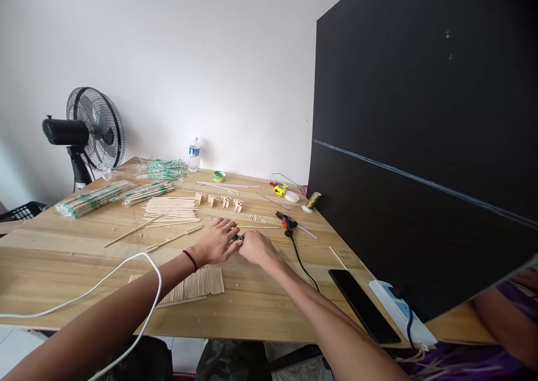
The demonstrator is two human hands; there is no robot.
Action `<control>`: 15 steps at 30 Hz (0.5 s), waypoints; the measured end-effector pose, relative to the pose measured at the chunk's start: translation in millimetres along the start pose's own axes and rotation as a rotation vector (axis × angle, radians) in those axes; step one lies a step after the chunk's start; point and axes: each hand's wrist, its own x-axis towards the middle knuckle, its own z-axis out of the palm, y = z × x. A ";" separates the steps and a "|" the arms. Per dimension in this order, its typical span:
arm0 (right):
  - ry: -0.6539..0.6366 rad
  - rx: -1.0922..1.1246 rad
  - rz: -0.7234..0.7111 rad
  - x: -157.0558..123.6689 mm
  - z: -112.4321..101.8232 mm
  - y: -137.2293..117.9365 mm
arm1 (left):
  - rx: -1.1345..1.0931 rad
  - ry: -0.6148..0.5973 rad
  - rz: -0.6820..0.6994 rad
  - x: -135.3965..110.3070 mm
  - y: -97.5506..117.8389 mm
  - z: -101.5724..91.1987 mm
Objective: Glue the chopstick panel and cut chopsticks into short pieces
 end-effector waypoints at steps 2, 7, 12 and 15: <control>-0.003 0.013 -0.004 -1.5 0.2 0.3 | -0.004 0.014 -0.007 2.9 1.4 1.7; -0.017 0.036 0.013 -4.4 -0.9 -4.5 | -0.013 0.035 -0.004 6.5 1.1 -0.9; -0.031 0.046 0.015 -4.7 -1.5 -8.9 | -0.022 0.046 -0.005 4.8 -1.9 -0.7; 0.002 0.045 0.045 -2.4 2.8 -9.1 | -0.028 0.046 0.005 2.9 -5.6 4.1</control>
